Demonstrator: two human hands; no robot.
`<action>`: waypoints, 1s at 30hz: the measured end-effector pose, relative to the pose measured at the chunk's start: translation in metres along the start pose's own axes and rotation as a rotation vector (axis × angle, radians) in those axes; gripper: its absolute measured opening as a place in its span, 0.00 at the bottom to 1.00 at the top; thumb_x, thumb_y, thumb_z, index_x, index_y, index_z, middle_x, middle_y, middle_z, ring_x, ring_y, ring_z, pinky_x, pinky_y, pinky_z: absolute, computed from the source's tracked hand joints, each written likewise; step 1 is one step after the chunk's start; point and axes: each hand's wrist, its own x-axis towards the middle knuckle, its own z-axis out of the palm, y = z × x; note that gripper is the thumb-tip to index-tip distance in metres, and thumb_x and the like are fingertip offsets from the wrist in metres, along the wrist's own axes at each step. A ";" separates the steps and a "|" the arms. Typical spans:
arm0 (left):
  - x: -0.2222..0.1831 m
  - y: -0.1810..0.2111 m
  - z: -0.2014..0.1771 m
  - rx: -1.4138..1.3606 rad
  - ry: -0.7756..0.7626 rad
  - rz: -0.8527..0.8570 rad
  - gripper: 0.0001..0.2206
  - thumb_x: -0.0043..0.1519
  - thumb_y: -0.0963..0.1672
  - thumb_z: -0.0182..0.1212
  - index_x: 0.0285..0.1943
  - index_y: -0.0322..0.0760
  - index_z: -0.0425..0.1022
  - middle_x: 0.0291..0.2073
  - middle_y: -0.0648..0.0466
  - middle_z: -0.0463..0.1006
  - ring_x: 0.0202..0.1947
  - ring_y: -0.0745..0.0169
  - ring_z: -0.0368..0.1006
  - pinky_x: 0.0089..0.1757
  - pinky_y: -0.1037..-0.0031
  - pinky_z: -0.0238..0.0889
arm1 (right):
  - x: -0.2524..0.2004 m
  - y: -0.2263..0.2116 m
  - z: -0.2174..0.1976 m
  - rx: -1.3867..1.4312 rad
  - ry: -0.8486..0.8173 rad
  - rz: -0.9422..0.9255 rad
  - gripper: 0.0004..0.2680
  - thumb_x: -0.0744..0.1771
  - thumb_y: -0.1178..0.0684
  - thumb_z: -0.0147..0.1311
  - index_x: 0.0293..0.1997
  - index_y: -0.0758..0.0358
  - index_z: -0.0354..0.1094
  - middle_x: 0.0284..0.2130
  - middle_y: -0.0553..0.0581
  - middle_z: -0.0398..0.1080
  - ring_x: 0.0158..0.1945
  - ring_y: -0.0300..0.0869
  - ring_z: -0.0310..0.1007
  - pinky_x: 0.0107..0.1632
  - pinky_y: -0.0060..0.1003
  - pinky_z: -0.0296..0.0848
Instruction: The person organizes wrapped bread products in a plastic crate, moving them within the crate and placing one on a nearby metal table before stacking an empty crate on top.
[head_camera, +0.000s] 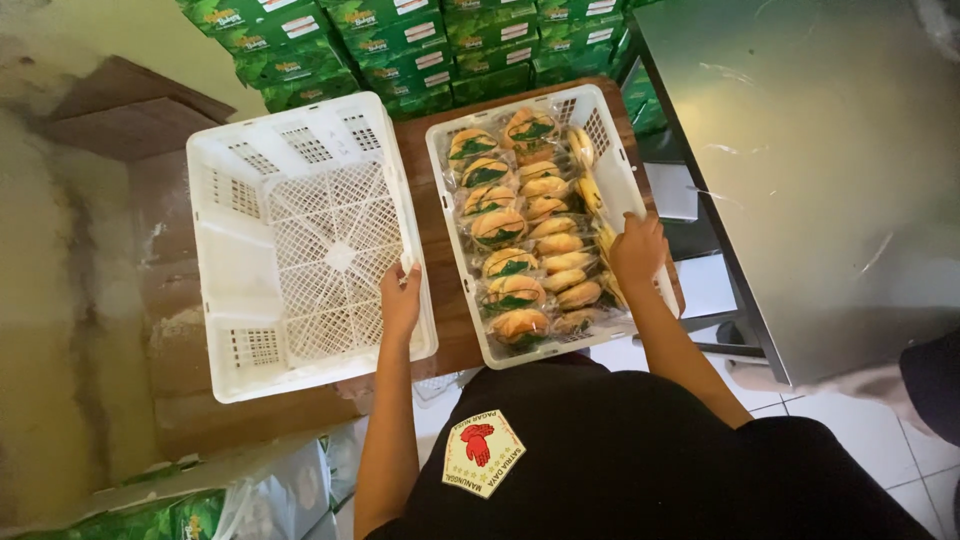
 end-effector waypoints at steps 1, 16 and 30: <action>-0.001 0.001 0.000 0.018 0.006 0.004 0.30 0.67 0.54 0.59 0.66 0.23 0.67 0.57 0.28 0.70 0.55 0.25 0.72 0.55 0.49 0.66 | -0.001 0.001 0.004 -0.006 0.011 -0.005 0.12 0.62 0.53 0.54 0.49 0.48 0.75 0.44 0.58 0.66 0.42 0.52 0.71 0.36 0.45 0.71; 0.003 -0.007 0.005 0.108 0.053 0.042 0.27 0.67 0.54 0.58 0.63 0.27 0.69 0.51 0.34 0.72 0.49 0.32 0.76 0.50 0.53 0.69 | 0.000 -0.001 -0.006 -0.025 0.019 -0.014 0.09 0.65 0.53 0.49 0.47 0.50 0.75 0.44 0.58 0.66 0.42 0.52 0.72 0.35 0.45 0.71; -0.001 0.004 0.003 0.100 0.021 0.059 0.26 0.68 0.54 0.57 0.62 0.28 0.68 0.51 0.33 0.70 0.51 0.29 0.74 0.52 0.50 0.66 | 0.004 -0.004 -0.015 0.006 -0.117 0.048 0.09 0.66 0.53 0.50 0.48 0.50 0.75 0.42 0.57 0.66 0.44 0.53 0.73 0.37 0.47 0.72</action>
